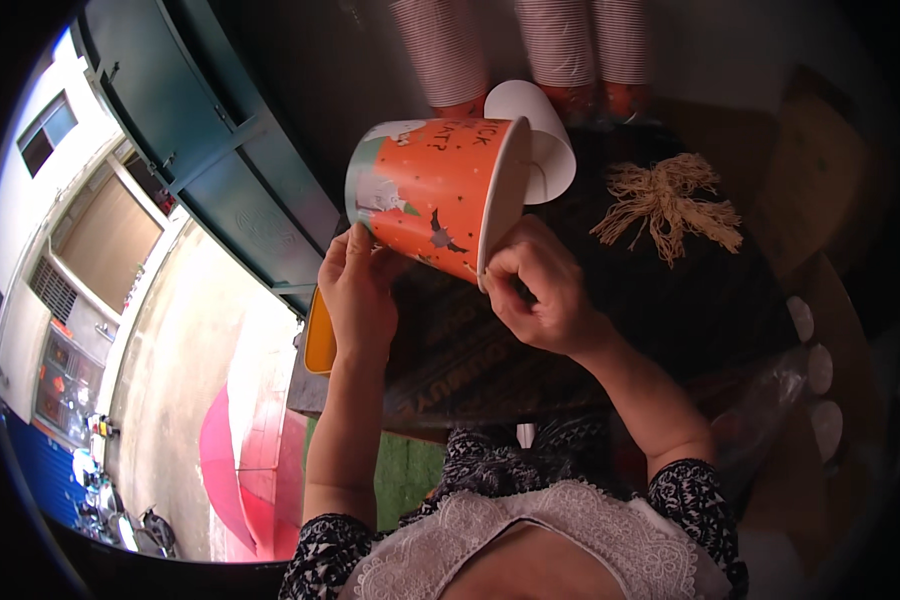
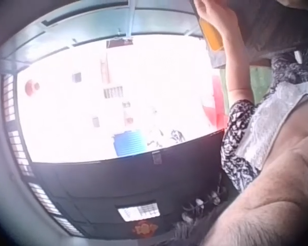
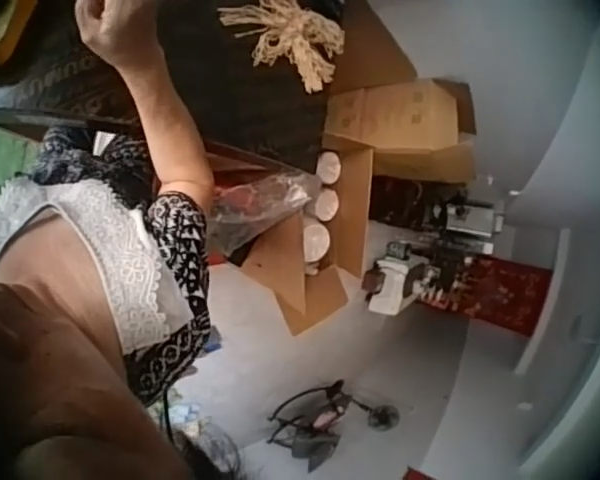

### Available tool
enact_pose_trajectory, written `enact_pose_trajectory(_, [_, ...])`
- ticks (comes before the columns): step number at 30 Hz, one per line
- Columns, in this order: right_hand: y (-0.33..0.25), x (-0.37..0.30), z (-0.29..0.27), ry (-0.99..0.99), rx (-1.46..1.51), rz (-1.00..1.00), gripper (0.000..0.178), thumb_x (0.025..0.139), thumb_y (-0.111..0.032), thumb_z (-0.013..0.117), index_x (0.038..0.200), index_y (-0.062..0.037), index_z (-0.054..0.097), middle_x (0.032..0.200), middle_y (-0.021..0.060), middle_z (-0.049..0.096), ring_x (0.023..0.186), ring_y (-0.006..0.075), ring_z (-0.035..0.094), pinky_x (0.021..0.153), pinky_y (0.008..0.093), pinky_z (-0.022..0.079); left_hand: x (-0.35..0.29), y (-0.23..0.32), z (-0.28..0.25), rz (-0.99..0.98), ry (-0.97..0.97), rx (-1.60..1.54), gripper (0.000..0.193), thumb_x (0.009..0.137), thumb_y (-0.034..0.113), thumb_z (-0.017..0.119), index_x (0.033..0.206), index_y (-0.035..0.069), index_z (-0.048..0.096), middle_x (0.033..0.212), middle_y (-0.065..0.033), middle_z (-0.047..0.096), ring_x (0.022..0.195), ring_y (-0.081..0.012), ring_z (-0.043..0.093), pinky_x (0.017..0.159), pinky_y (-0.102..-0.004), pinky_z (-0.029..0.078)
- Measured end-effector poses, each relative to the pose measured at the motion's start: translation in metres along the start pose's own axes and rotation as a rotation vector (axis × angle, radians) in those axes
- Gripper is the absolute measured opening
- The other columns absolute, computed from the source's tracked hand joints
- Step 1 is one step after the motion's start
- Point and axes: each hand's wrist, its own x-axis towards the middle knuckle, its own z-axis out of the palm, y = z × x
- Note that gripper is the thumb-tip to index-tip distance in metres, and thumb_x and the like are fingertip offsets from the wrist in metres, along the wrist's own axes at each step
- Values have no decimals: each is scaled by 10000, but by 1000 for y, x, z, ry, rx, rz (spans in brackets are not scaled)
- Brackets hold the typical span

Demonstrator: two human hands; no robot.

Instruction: Attaching strings/handles to decorative paper buckets for assembly.

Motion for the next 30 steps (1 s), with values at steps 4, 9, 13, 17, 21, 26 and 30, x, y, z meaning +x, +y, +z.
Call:
enact_pose_trajectory(4, [15, 0, -9, 39, -38, 3, 217, 747, 83, 656, 861, -41, 520, 803, 72, 510, 696, 214, 533, 600, 314, 439, 10, -2, 2, 67, 4, 23, 248, 972, 248, 564, 993, 1, 561, 912, -87, 654, 790, -163, 663, 737, -297, 545])
enact_pose_trajectory(9, [23, -1, -21, -7, 243, 330, 251, 879, -155, 669, 1049, -7, 559, 882, 23, 565, 791, 92, 535, 677, 259, 459, 26, 1, 11, 25, -45, 58, 240, 962, 250, 586, 960, 10, 571, 875, -68, 644, 777, -142, 642, 738, -274, 529])
enact_pose_trajectory(13, [31, 10, -27, -63, 261, 284, 182, 877, -142, 675, 975, -16, 588, 875, 56, 570, 773, 149, 555, 684, 276, 465, 36, -1, 22, 21, -55, 86, 249, 960, 249, 588, 963, 1, 571, 866, -69, 641, 780, -141, 638, 738, -272, 529])
enact_pose_trajectory(17, [37, 20, -36, -101, 18, 124, 134, 875, -113, 665, 846, -15, 579, 844, 90, 560, 740, 214, 555, 659, 310, 458, 48, -6, 25, 37, -109, 130, 258, 966, 251, 576, 987, -6, 568, 881, -82, 645, 795, -147, 642, 739, -272, 523])
enact_pose_trajectory(21, [46, 21, -37, -71, -109, 153, 142, 846, -78, 679, 823, -15, 554, 817, 94, 556, 723, 243, 553, 629, 340, 449, 57, -6, 26, 154, -138, 202, 250, 963, 245, 583, 998, -2, 566, 893, -90, 652, 812, -144, 642, 741, -269, 515])
enact_pose_trajectory(26, [53, 22, -23, 80, -490, 78, 137, 797, -33, 693, 828, -14, 561, 809, 105, 559, 726, 288, 564, 606, 378, 455, 61, -3, 32, 336, -110, 354, 242, 954, 239, 601, 983, 1, 569, 883, -87, 654, 815, -125, 629, 751, -254, 509])
enact_pose_trajectory(30, [61, 15, -12, 12, -471, 92, 159, 774, -51, 711, 855, -17, 578, 806, 105, 559, 744, 300, 572, 612, 389, 464, 65, 15, 24, 355, -72, 444, 254, 924, 247, 647, 961, 2, 593, 860, -47, 640, 799, -102, 585, 787, -241, 461])
